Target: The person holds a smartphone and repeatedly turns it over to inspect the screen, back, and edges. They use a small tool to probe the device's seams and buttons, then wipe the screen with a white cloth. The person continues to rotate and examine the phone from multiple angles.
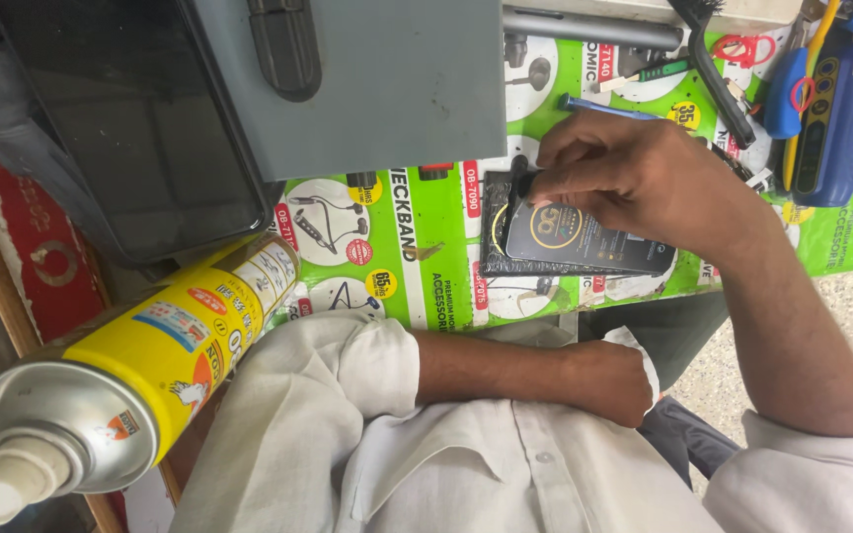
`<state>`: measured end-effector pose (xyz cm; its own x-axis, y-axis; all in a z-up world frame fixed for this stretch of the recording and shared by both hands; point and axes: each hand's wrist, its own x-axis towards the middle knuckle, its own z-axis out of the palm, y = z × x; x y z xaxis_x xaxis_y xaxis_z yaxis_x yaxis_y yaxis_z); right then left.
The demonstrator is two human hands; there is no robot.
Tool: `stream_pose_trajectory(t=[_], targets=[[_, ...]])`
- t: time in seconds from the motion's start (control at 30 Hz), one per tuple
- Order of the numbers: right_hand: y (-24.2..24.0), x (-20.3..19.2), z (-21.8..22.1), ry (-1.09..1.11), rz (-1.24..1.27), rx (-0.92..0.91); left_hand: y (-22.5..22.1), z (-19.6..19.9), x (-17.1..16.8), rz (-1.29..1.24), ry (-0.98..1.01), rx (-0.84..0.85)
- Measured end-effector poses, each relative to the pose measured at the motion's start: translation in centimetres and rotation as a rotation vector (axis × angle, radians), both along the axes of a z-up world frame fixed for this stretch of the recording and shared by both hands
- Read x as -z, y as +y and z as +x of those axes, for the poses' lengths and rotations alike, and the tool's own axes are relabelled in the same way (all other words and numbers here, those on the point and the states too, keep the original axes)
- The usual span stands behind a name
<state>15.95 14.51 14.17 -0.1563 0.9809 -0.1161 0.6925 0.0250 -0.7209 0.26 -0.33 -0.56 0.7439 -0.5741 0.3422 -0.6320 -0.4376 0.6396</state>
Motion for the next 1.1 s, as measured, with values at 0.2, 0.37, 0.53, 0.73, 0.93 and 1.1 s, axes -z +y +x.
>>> stream_pose_trajectory(t=[0.2, 0.37, 0.53, 0.73, 0.93, 1.1], targets=[[-0.8, 0.6, 0.0, -0.022, 0.065, 0.008, -0.4, -0.1, 0.4, 0.081, -0.131, 0.013], [-0.2, 0.0, -0.7, -0.024, 0.111, 0.018, -0.4, -0.1, 0.5, 0.027, -0.151, -0.011], [-0.7, -0.1, -1.3, -0.094, 0.181, 0.093, -0.8, 0.0, 0.9, 0.006, -0.098, -0.058], [-7.0, 0.1, 0.6, -0.162, 0.353, 0.393, 0.1, 0.1, -0.1, 0.043, -0.201, -0.123], [-18.4, 3.2, -0.5, 0.370, 0.654, 1.036, 2.6, 1.0, -3.6, -0.080, -0.051, -0.197], [-23.6, 5.4, -5.9, 0.386, 0.761, 1.360, 4.1, 1.2, -4.9, -0.616, 0.381, -0.376]])
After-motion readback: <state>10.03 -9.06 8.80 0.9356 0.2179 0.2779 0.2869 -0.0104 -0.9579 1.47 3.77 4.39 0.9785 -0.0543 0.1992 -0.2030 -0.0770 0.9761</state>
